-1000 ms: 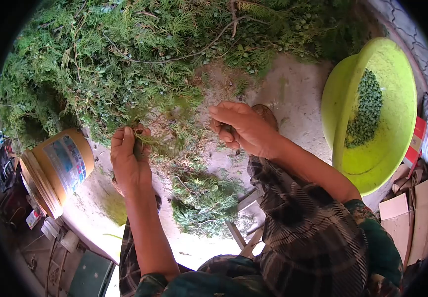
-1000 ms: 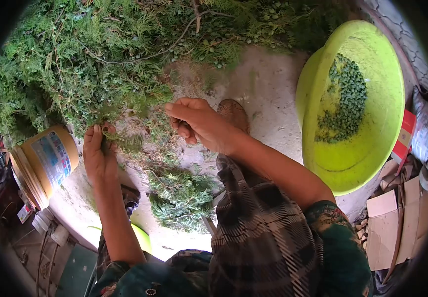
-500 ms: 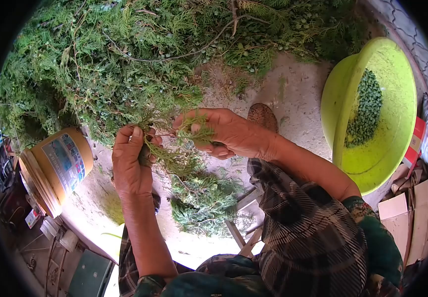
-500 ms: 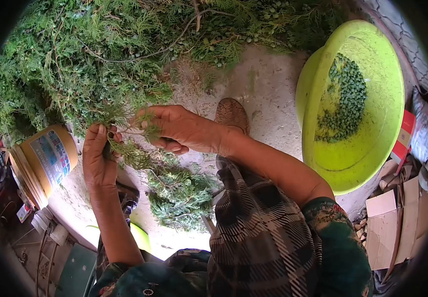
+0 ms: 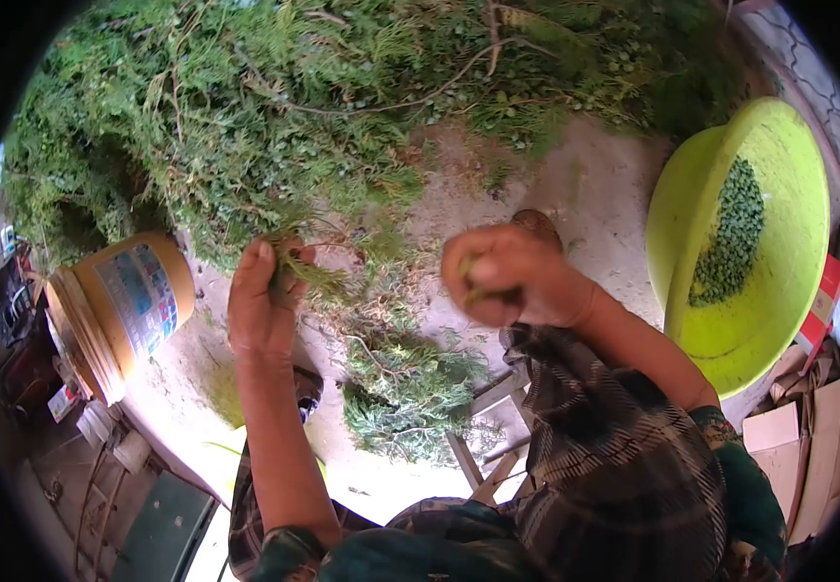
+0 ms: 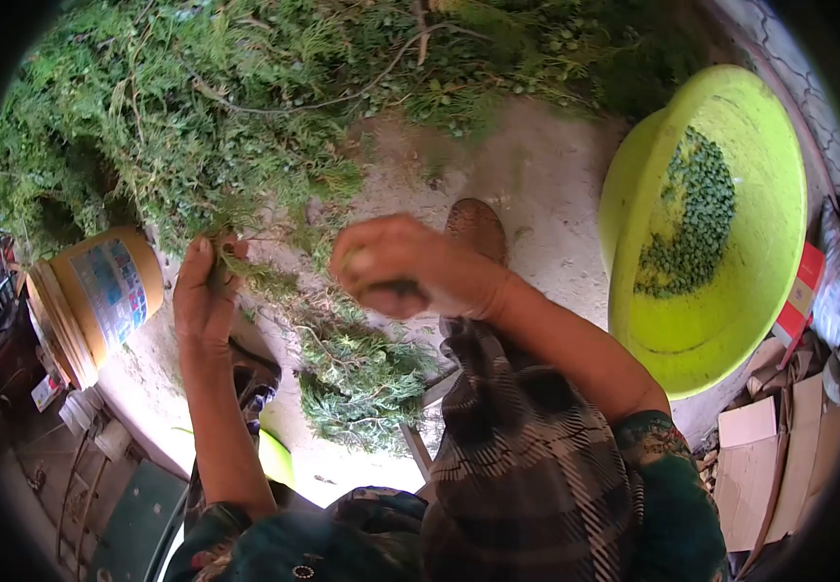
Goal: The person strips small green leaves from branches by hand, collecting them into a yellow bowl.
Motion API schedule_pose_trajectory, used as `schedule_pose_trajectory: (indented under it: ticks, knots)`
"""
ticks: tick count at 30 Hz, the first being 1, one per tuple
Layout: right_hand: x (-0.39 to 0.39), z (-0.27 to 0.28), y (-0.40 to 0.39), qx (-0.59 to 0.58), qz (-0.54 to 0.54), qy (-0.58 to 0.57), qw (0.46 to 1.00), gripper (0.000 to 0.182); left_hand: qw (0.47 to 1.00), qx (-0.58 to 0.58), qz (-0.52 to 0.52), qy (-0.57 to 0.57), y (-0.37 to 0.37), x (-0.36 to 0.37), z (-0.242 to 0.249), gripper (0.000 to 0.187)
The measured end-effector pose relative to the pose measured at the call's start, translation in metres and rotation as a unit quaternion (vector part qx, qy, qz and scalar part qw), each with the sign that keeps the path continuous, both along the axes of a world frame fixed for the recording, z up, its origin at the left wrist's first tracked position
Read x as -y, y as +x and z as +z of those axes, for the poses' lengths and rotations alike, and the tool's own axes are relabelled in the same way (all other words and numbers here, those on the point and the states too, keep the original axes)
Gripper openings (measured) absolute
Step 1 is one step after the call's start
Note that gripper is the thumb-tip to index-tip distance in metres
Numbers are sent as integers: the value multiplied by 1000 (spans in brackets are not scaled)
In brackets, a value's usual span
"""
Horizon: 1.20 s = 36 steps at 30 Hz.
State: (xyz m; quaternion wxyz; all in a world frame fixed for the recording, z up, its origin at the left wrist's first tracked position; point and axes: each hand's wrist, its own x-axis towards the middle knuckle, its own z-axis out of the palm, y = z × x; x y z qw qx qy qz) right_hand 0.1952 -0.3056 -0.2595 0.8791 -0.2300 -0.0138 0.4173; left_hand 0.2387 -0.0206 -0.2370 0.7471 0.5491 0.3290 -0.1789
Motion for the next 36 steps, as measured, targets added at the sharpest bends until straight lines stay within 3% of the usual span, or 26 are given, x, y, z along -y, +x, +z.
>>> schedule_pose_trajectory:
  ticks: [1,3,4,6,9,18,24,30,36]
  knots:
    - [-4,-3,-1,-1,5,5,1000,24,995,30,-50,-79,-1,-10,-6,14]
    - [-7,-8,3,-44,-102,5,994,23,993,42,-36,-102,-5,-6,-6,17]
    - [-10,-7,3,-44,-99,6,994,23,990,50,-27,-128,-7,-2,-6,20]
    - [-15,-5,1,-49,-118,-101,987,29,991,42,-21,-125,-9,5,-5,19]
    - [-15,-19,2,-27,-111,-150,982,33,997,29,-31,-69,-10,15,4,18]
    - [-15,-24,1,-84,-134,-181,971,33,993,35,-98,-53,-19,14,1,13]
    - [-26,-18,1,-30,-48,-269,962,30,989,25,-143,-41,-21,26,6,12]
    - [-46,-11,6,57,12,-251,966,39,982,7,-187,0,-24,48,7,12]
    - [-48,-18,3,60,14,-301,952,22,974,14,-217,71,-27,62,13,10]
